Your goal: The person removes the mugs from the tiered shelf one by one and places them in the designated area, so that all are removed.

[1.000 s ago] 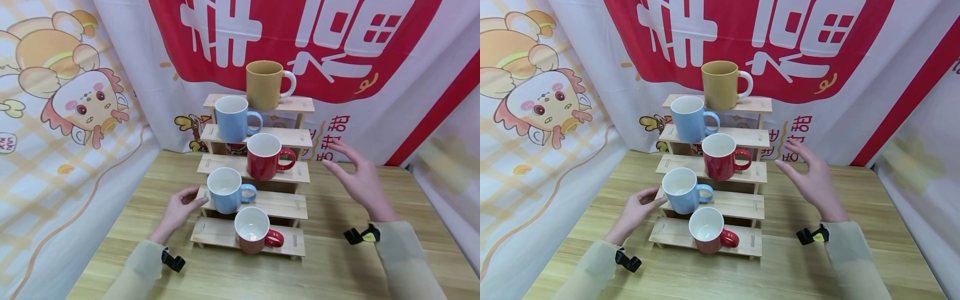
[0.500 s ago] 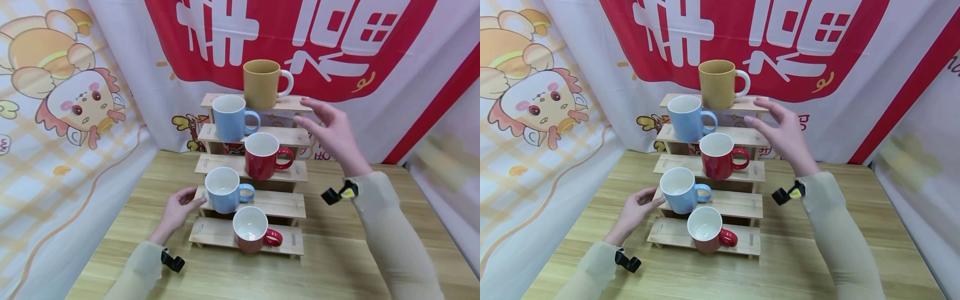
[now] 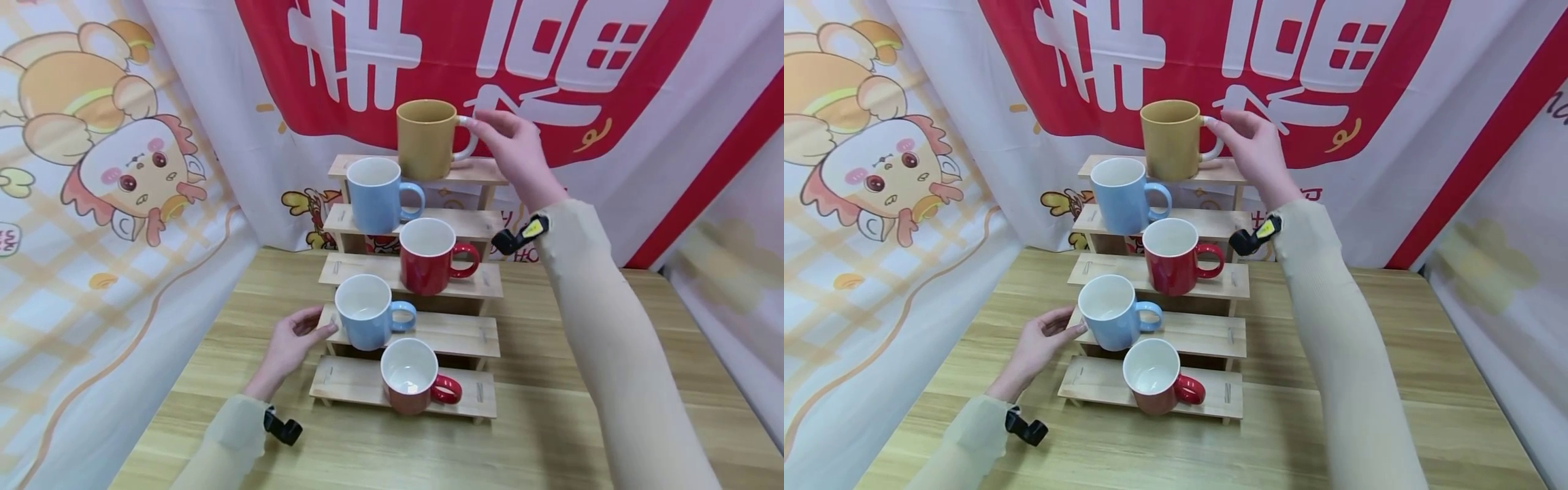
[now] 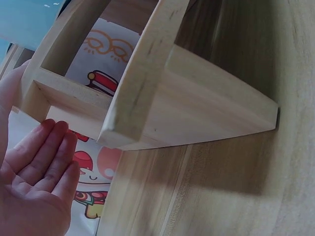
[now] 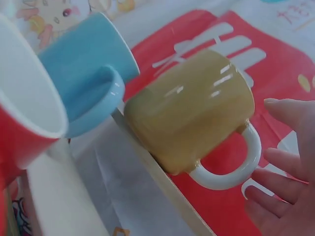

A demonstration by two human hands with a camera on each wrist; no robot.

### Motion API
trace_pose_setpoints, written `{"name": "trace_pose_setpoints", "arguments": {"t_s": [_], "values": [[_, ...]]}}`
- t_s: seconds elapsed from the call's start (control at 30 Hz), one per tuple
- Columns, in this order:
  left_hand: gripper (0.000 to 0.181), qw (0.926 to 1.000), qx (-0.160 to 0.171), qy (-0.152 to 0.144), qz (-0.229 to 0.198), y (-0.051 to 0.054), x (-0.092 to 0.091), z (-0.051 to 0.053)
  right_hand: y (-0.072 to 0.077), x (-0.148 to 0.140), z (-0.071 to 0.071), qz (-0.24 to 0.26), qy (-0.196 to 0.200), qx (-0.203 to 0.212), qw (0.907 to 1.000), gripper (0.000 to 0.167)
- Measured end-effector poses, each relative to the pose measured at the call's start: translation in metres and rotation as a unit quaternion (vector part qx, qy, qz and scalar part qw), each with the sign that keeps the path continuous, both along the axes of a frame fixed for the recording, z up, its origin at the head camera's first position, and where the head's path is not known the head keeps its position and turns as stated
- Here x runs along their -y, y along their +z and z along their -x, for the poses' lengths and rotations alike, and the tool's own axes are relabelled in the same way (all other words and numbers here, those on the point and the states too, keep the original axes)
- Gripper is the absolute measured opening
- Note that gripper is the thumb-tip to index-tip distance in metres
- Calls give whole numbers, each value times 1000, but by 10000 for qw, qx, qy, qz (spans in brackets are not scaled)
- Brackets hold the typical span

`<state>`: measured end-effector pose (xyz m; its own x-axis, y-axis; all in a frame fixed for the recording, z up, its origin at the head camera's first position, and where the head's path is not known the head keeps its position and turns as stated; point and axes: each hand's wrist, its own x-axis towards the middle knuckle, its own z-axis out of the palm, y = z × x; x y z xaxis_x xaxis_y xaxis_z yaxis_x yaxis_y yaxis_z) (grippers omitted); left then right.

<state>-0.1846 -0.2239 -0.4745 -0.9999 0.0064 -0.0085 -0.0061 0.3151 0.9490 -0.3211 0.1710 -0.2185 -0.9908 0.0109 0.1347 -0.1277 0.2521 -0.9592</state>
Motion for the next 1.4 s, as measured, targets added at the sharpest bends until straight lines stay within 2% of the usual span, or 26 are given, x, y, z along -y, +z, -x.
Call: {"name": "trace_pose_setpoints", "arguments": {"t_s": [0.17, 0.3, 0.57, 0.73, 1.0, 1.4], "values": [[69, 9999, 76, 11, -72, 0, 0, -1, 5, 6, 11, 203, 101, 266, 9994, 59], [69, 9999, 97, 18, -125, 0, 0, -2, 8, 12, 14, 478, 96, 513, 9975, 54], [71, 9996, 159, -76, -220, 0, 1, -3, 12, 16, 19, 686, 131, 899, 9935, 46], [68, 9991, 166, -123, -367, 2, 0, -4, 11, 15, 21, 984, 289, 1005, 9896, 46], [68, 9991, 182, -112, -372, 2, 1, -4, 10, 14, 20, 1104, 383, 1052, 9876, 48], [68, 9992, 210, -137, -319, 3, 0, -4, 9, 11, 18, 813, 468, 1046, 9901, 53]]}}
